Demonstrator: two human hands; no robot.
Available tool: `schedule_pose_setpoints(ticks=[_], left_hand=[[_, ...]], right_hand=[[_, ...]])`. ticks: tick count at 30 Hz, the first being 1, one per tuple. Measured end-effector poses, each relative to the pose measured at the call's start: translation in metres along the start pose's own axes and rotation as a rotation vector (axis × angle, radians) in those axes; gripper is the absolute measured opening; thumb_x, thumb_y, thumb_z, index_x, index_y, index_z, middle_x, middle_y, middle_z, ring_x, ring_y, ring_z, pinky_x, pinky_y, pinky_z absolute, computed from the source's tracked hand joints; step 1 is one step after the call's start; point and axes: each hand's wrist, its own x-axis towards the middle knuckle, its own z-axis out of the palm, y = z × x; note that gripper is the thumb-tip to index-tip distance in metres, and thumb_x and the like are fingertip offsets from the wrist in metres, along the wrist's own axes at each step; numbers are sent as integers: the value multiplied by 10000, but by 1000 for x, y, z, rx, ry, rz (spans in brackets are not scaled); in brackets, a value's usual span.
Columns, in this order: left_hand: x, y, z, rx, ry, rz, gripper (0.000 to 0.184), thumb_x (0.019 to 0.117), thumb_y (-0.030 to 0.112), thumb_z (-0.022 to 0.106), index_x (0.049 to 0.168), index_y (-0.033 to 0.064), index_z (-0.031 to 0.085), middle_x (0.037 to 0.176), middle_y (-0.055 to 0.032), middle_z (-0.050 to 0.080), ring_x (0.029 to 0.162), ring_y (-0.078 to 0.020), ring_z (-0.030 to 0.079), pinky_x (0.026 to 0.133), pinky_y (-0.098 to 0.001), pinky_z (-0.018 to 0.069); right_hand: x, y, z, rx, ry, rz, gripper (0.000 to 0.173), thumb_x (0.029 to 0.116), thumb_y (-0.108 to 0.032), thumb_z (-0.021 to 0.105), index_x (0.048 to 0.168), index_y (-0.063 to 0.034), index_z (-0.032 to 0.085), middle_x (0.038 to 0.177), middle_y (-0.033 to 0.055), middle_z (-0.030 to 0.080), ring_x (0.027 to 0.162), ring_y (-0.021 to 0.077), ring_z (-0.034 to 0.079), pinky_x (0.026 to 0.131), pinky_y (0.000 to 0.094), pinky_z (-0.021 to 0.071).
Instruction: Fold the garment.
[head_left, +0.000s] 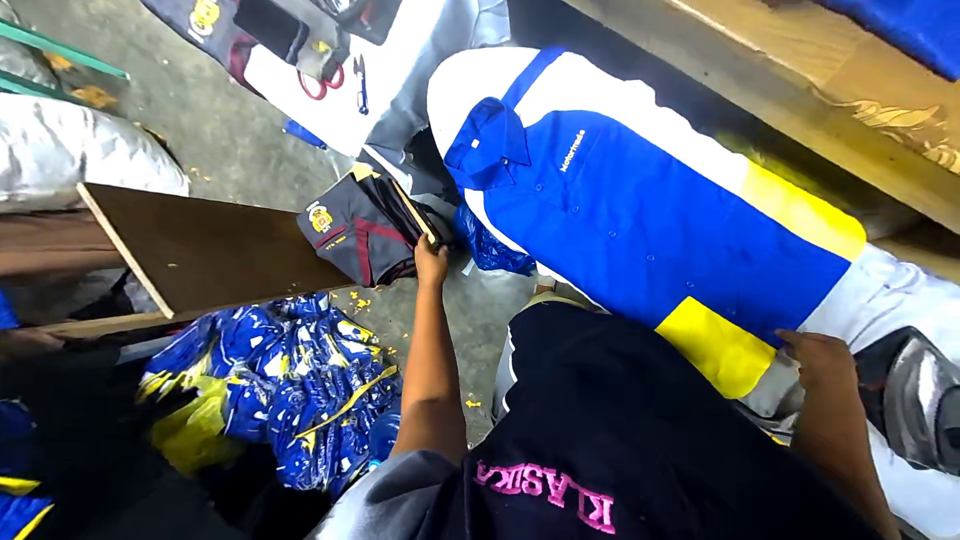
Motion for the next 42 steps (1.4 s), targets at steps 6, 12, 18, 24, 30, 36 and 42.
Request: schedule_pose_setpoints(ticks=[6,12,18,24,30,36,42], left_hand=[[45,71,4,-415,-140,104,604,1072,209,508,1586,-6,274,1589,-231,393,1440,-314,437,1130,-483,417],[71,77,16,-540,-260,27,504,1095,303,474,1509,22,419,1468,-194,513,1300,-257,531,1063,-441,451],[75,64,-1,-525,-297,135,217,1075,179,511,1131,-26,558,950,-67,608,811,-101,597,786,-311,534],[61,83,-23,-288,-219,258,255,1079,188,511,1099,-48,605,974,-115,612,870,-134,579,849,-354,498],[63,79,-14,-251,-93,291,260,1063,165,548,1134,-65,644,1013,-169,667,913,-175,622,884,-373,505],[65,81,-11,-306,-125,229,258,1076,168,525,1142,-62,623,1016,-154,641,890,-159,595,861,-357,496],[52,53,-5,-685,-519,172,585,958,319,562,1446,39,402,1218,-86,637,1082,-160,632,949,-376,543]], right_hand=[[-1,-13,3,-57,-34,115,450,963,-209,673,1271,105,577,1295,302,564,1115,352,551,922,572,436],[-9,-10,8,21,-15,122,329,981,-217,635,1191,33,592,1033,154,563,831,202,506,732,434,448],[-14,-12,10,65,-41,158,384,1000,-219,611,1294,26,580,1188,203,591,948,240,548,813,463,460],[0,-2,-1,18,-104,111,285,1054,-221,579,1223,8,563,881,56,535,598,77,483,583,261,467],[-1,-2,-3,113,-104,125,196,1032,-171,623,1148,-23,566,832,13,519,580,55,479,564,230,458],[-8,-5,-3,114,-95,142,224,1042,-186,612,1185,-22,557,886,27,518,633,65,481,606,250,454],[-2,2,0,135,-85,122,236,1041,-189,609,1196,-16,565,886,34,528,635,73,490,614,263,468]])
